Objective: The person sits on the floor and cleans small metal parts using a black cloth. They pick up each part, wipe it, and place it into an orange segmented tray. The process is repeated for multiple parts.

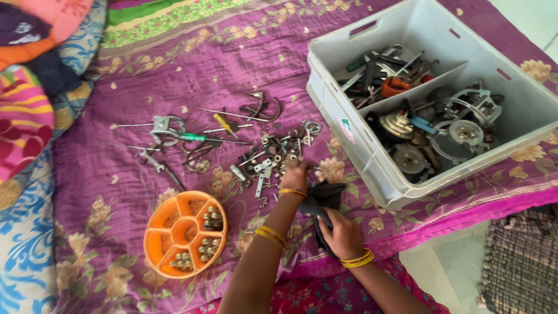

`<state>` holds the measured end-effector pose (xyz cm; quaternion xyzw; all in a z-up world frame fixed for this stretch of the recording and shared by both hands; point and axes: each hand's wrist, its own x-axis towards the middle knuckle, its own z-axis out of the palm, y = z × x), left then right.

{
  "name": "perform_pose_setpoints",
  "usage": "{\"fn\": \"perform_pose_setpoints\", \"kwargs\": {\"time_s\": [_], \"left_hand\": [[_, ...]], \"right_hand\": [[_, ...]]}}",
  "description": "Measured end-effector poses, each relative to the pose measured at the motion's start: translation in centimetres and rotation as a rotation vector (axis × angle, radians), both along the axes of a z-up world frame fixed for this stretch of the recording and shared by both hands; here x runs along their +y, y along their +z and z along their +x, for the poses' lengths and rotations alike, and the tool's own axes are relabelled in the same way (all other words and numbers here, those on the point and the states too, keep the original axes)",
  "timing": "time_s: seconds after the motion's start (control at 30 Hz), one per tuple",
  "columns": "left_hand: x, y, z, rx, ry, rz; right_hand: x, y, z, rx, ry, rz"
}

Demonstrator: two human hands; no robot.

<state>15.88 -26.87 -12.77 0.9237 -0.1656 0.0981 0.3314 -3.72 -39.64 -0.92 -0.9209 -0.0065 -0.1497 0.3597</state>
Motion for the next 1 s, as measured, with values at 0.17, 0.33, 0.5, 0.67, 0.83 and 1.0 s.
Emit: {"fn": "perform_pose_setpoints", "kwargs": {"time_s": [0.17,0.33,0.5,0.67,0.83,1.0], "left_hand": [[3.3,0.0,-6.6,0.753,0.048,-1.225],[6.2,4.9,-16.1,1.059,0.094,-1.77],[6.5,4.6,-19.9,1.177,0.449,-1.831],[7.2,4.6,-20.9,0.933,0.171,-1.705],[6.0,12.8,-22.1,0.809,0.181,-1.712],[6.8,12.0,-21.7,0.878,0.631,-1.596]], "right_hand": [[-0.1,-1.2,-0.1,-0.054,-0.021,0.021],[0.6,-2.2,-1.2,-0.115,-0.067,0.198],[6.3,1.1,-5.8,-0.024,0.278,0.045],[7.1,4.4,-2.9,-0.099,0.018,0.228],[7.2,7.0,-2.4,-0.101,0.033,0.266],[7.7,8.7,-5.7,-0.182,0.366,0.042]]}}
